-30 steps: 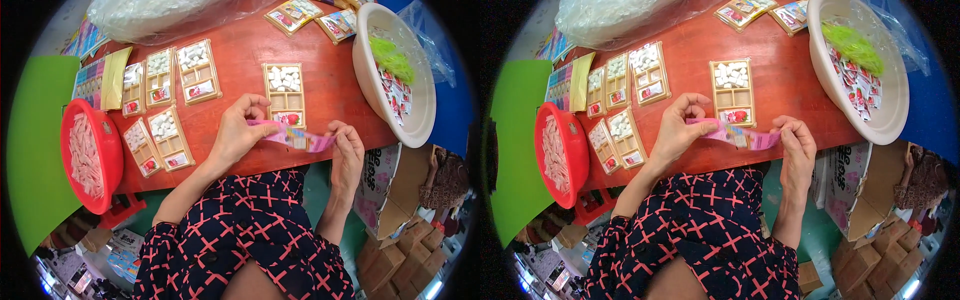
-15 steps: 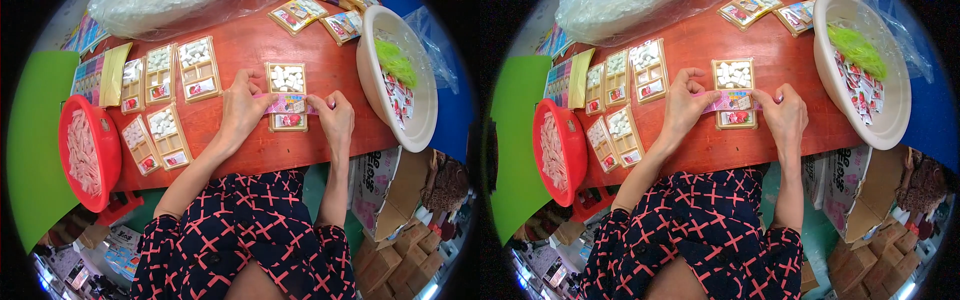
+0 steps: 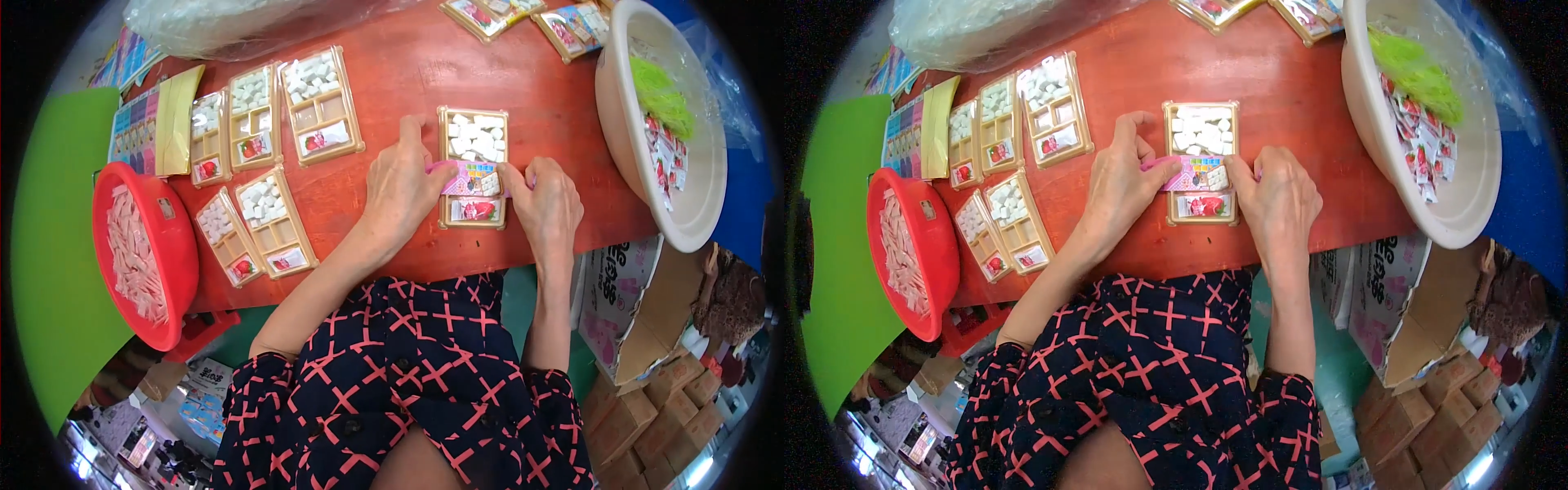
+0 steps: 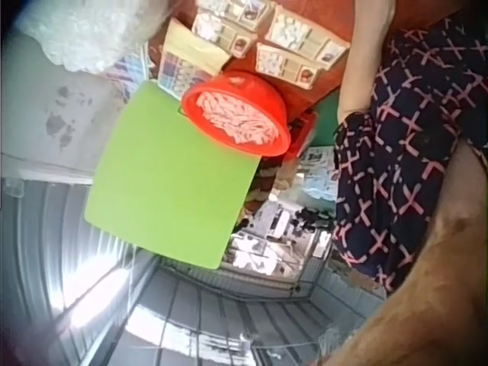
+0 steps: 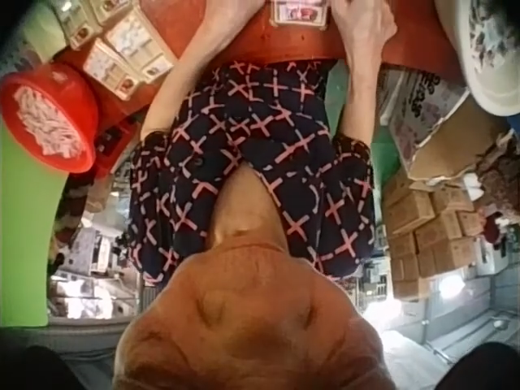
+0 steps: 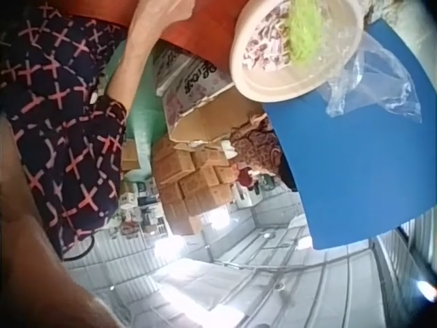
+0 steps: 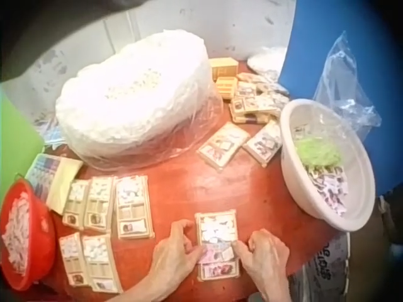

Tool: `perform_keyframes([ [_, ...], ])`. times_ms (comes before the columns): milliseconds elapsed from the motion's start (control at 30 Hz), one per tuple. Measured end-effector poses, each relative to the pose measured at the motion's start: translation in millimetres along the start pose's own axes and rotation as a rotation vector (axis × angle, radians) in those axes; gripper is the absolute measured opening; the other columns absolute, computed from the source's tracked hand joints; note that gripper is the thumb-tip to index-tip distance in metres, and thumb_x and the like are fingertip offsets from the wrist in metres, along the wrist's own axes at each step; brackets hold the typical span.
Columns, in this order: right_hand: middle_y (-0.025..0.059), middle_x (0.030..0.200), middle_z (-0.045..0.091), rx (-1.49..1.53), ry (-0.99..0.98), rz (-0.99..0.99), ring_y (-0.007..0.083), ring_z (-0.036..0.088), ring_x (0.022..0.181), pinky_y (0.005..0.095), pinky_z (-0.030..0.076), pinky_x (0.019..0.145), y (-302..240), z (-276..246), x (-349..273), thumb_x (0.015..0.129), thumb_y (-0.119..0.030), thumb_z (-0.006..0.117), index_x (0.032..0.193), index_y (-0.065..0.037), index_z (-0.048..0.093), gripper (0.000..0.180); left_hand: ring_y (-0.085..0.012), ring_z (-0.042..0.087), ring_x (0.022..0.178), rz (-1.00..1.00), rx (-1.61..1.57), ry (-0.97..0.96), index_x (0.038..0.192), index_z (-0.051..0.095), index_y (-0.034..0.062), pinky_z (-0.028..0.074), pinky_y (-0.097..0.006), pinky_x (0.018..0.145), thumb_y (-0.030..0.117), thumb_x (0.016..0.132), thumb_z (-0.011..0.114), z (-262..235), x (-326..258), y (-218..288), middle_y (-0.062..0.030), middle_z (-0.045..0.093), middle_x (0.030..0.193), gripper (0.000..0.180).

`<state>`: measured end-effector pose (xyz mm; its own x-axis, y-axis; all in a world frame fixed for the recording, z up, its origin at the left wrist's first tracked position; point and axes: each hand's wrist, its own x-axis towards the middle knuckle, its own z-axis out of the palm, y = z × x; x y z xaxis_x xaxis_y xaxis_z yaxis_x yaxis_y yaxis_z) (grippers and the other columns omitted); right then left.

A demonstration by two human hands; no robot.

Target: Packaging toy or food items into plastic trays and applying printed labels in a factory environment.

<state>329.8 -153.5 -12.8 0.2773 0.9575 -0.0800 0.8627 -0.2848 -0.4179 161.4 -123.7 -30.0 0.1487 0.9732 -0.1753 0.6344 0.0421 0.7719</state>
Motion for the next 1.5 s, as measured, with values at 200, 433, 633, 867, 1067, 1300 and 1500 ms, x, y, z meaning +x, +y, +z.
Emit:
perform_keyframes([
  [200, 0.0160, 0.054, 0.051, -0.174, -0.010, 0.106, 0.0337, 0.053, 0.054, 0.0418, 0.038, 0.050, -1, -9, -34, 0.077, -0.037, 0.062, 0.057, -0.001, 0.045, 0.044, -0.0284, 0.054, 0.071, 0.236, 0.140, 0.047, 0.108, 0.044, 0.0010, 0.044, -0.038, 0.066, 0.017, 0.065, 0.074, 6, -6, -2, -0.0137, 0.054, 0.079, 0.055],
  [433, 0.0144, 0.052, 0.056, -0.144, 0.034, 0.208, 0.0291, 0.058, 0.053, 0.0380, 0.042, 0.051, 4, 5, -46, 0.079, -0.039, 0.060, 0.057, -0.001, 0.048, 0.045, -0.0287, 0.048, 0.076, 0.521, 0.486, 0.132, 0.075, 0.058, 0.0022, 0.037, -0.038, 0.065, 0.023, 0.064, 0.072, 19, -13, -1, -0.0106, 0.054, 0.076, 0.027],
  [633, 0.0131, 0.054, 0.058, 0.036, 0.069, 0.159, 0.0224, 0.062, 0.055, 0.0330, 0.044, 0.052, 14, 6, -42, 0.078, -0.038, 0.060, 0.058, -0.002, 0.051, 0.043, -0.0287, 0.054, 0.075, 0.559, 0.499, 0.133, 0.067, 0.062, 0.0010, 0.042, -0.039, 0.062, 0.028, 0.064, 0.072, 22, -10, 6, -0.0129, 0.058, 0.069, 0.029],
  [867, 0.0098, 0.055, 0.059, 0.320, 0.082, 0.210, 0.0159, 0.062, 0.053, 0.0293, 0.046, 0.052, 19, 13, -38, 0.076, -0.036, 0.063, 0.057, -0.004, 0.051, 0.039, -0.0323, 0.062, 0.067, 0.293, 0.281, -0.058, 0.071, 0.064, -0.0052, 0.048, -0.041, 0.063, 0.027, 0.064, 0.074, 20, 0, 16, -0.0194, 0.062, 0.069, 0.034],
  [1067, 0.0094, 0.057, 0.061, 0.402, 0.115, 0.157, 0.0140, 0.062, 0.054, 0.0274, 0.048, 0.051, 23, 25, -33, 0.076, -0.035, 0.063, 0.057, -0.004, 0.051, 0.038, -0.0272, 0.063, 0.064, 0.303, 0.245, -0.068, 0.075, 0.065, -0.0034, 0.049, -0.036, 0.062, 0.025, 0.066, 0.072, 22, 4, 16, -0.0185, 0.062, 0.066, 0.030],
  [1300, 0.0069, 0.056, 0.058, 0.605, 0.103, 0.108, 0.0109, 0.059, 0.051, 0.0234, 0.046, 0.047, 27, 31, -28, 0.077, -0.028, 0.066, 0.056, -0.007, 0.046, 0.035, -0.0308, 0.063, 0.064, 0.252, 0.180, -0.048, 0.070, 0.064, -0.0055, 0.049, -0.038, 0.064, 0.019, 0.067, 0.072, 24, 7, 17, -0.0209, 0.061, 0.064, 0.026],
  [1500, 0.0030, 0.054, 0.053, 0.912, 0.213, 0.114, 0.0074, 0.054, 0.050, 0.0197, 0.044, 0.049, 31, 29, -37, 0.077, -0.026, 0.067, 0.054, -0.010, 0.040, 0.038, -0.0182, 0.059, 0.074, 0.343, -0.110, -0.135, 0.098, 0.050, -0.0032, 0.048, -0.030, 0.064, 0.005, 0.081, 0.057, 10, -13, 58, -0.0124, 0.061, 0.082, 0.020],
])
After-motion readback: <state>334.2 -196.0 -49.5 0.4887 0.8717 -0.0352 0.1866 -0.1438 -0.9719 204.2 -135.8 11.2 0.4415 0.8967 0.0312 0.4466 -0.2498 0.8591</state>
